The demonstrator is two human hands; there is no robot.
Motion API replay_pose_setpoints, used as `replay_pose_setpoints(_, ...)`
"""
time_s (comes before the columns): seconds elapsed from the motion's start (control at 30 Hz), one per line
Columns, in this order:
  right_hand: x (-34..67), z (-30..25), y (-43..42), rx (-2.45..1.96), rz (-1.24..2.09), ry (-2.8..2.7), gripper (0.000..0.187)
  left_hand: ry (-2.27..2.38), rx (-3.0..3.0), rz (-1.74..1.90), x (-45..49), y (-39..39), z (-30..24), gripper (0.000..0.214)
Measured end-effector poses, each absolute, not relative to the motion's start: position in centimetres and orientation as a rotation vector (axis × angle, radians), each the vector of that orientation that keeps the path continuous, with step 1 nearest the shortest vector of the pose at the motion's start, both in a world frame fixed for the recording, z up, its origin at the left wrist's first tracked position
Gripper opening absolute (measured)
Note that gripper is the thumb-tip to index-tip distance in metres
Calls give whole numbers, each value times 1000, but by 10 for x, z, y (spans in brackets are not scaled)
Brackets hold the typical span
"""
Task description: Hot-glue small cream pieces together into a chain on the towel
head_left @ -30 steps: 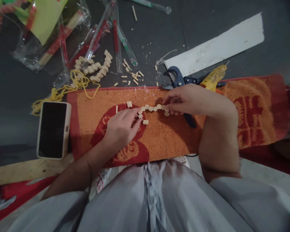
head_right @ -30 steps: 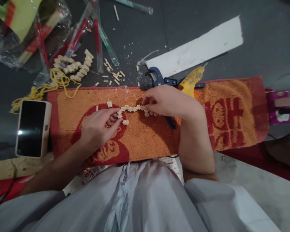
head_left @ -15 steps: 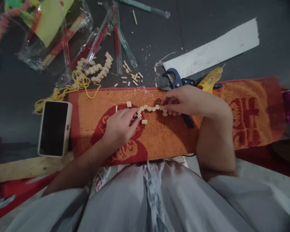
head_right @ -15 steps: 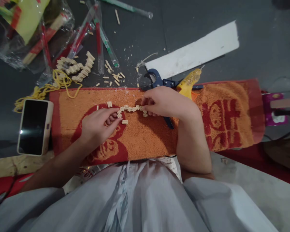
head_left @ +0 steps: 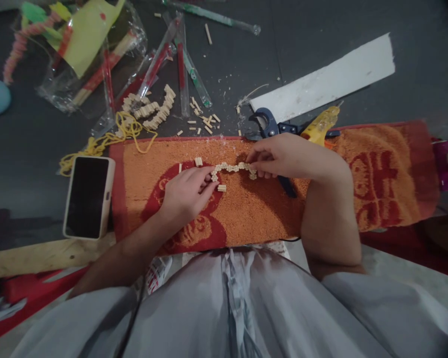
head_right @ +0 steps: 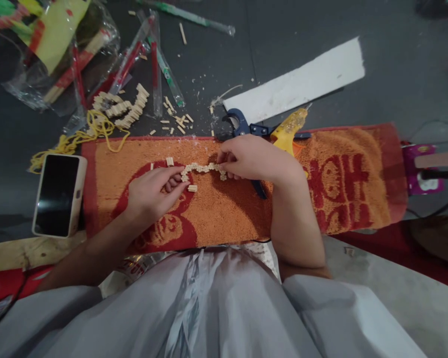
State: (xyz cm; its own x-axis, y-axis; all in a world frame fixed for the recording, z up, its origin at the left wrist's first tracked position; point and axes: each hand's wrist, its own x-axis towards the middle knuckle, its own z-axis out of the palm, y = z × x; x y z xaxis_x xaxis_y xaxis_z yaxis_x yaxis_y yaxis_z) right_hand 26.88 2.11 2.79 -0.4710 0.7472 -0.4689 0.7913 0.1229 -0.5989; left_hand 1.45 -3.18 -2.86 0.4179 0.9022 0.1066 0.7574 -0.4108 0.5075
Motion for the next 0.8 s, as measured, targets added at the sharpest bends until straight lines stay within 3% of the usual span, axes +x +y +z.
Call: replay_pose_setpoints(0.8, 268, 28, 20, 1601, -1230, 2352, 14, 1476, 2041, 541, 19, -33, -33, 23)
